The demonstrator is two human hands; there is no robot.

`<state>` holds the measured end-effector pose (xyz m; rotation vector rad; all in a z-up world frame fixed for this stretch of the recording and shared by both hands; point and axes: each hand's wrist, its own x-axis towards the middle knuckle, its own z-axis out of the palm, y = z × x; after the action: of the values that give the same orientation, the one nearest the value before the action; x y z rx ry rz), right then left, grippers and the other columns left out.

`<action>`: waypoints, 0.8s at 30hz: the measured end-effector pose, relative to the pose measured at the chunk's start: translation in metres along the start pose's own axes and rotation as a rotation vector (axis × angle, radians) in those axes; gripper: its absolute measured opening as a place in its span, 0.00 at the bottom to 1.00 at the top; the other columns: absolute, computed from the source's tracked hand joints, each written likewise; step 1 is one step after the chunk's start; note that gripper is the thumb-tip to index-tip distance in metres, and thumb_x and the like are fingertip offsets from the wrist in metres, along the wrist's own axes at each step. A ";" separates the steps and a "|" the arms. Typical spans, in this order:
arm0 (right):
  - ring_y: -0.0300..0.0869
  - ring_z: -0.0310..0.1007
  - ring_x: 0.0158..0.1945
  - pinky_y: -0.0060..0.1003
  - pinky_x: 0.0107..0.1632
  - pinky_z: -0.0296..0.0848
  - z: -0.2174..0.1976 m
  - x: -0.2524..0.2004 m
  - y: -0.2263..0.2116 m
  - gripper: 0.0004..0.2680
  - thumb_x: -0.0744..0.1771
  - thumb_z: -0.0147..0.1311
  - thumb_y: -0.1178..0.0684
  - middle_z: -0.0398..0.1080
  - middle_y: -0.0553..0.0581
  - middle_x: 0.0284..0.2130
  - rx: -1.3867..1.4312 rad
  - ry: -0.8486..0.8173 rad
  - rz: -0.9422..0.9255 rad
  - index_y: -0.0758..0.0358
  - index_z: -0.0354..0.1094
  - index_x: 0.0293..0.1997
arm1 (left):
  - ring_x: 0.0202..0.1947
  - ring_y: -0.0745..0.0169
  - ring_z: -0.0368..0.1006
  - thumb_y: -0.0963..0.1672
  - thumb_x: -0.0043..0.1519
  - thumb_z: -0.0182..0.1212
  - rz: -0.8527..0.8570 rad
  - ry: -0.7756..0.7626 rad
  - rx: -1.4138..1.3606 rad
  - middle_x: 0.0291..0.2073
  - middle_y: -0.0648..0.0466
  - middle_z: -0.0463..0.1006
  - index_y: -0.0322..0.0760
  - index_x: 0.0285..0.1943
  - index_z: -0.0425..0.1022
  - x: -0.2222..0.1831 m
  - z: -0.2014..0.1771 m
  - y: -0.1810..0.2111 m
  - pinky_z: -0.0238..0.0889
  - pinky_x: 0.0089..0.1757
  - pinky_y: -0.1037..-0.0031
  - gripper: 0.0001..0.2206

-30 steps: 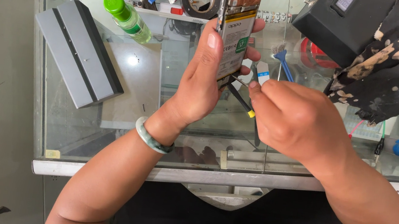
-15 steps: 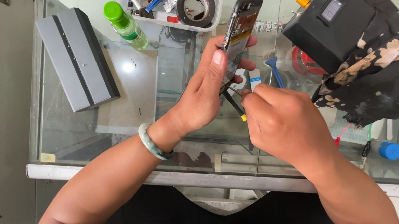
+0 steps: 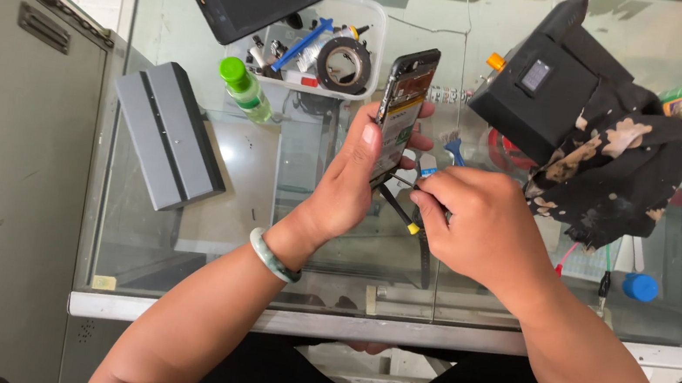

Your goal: Removing small screws from the internal chassis of a smartphone using a precision screwdriver during a repair process.

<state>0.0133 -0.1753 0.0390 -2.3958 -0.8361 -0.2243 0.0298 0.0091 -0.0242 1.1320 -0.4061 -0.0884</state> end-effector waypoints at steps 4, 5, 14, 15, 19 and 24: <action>0.55 0.72 0.26 0.41 0.25 0.72 -0.010 0.007 0.005 0.03 0.65 0.57 0.60 0.66 0.55 0.19 0.011 0.000 -0.025 0.61 0.71 0.31 | 0.60 0.37 0.69 0.56 0.75 0.30 0.005 0.032 -0.132 0.68 0.35 0.62 0.31 0.73 0.51 0.005 -0.004 -0.008 0.66 0.51 0.53 0.28; 0.55 0.73 0.25 0.42 0.25 0.71 -0.017 0.010 0.003 0.02 0.65 0.58 0.60 0.68 0.56 0.20 0.034 0.060 -0.040 0.62 0.72 0.33 | 0.60 0.35 0.70 0.56 0.75 0.31 -0.025 0.052 -0.221 0.69 0.35 0.63 0.33 0.75 0.52 0.006 -0.005 -0.011 0.67 0.51 0.52 0.28; 0.43 0.69 0.21 0.35 0.24 0.70 -0.011 0.009 0.023 0.05 0.66 0.60 0.57 0.70 0.50 0.22 0.008 0.353 -0.114 0.64 0.78 0.43 | 0.62 0.33 0.70 0.59 0.74 0.35 -0.122 0.130 -0.645 0.71 0.38 0.65 0.36 0.74 0.62 0.015 -0.004 -0.011 0.73 0.52 0.49 0.31; 0.45 0.72 0.23 0.37 0.26 0.72 -0.006 0.009 0.024 0.06 0.66 0.60 0.56 0.71 0.50 0.23 -0.017 0.372 -0.124 0.63 0.79 0.44 | 0.62 0.31 0.70 0.59 0.73 0.36 -0.125 0.132 -0.650 0.71 0.38 0.65 0.34 0.74 0.63 0.014 -0.003 -0.009 0.73 0.52 0.48 0.31; 0.48 0.73 0.22 0.37 0.25 0.73 -0.003 0.007 0.029 0.04 0.66 0.58 0.59 0.70 0.55 0.22 0.027 0.378 -0.135 0.67 0.76 0.41 | 0.60 0.28 0.71 0.59 0.73 0.34 -0.127 0.129 -0.673 0.69 0.35 0.66 0.31 0.73 0.64 0.017 -0.002 -0.003 0.74 0.50 0.45 0.33; 0.51 0.77 0.27 0.39 0.29 0.77 0.006 0.004 0.031 0.03 0.66 0.58 0.58 0.71 0.55 0.23 0.042 0.395 -0.137 0.66 0.75 0.39 | 0.59 0.30 0.73 0.58 0.73 0.36 -0.128 0.145 -0.678 0.68 0.36 0.68 0.31 0.71 0.66 0.016 -0.001 -0.005 0.74 0.50 0.45 0.31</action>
<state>0.0356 -0.1894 0.0203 -2.1538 -0.8049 -0.7006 0.0453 0.0041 -0.0247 0.4881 -0.1494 -0.2355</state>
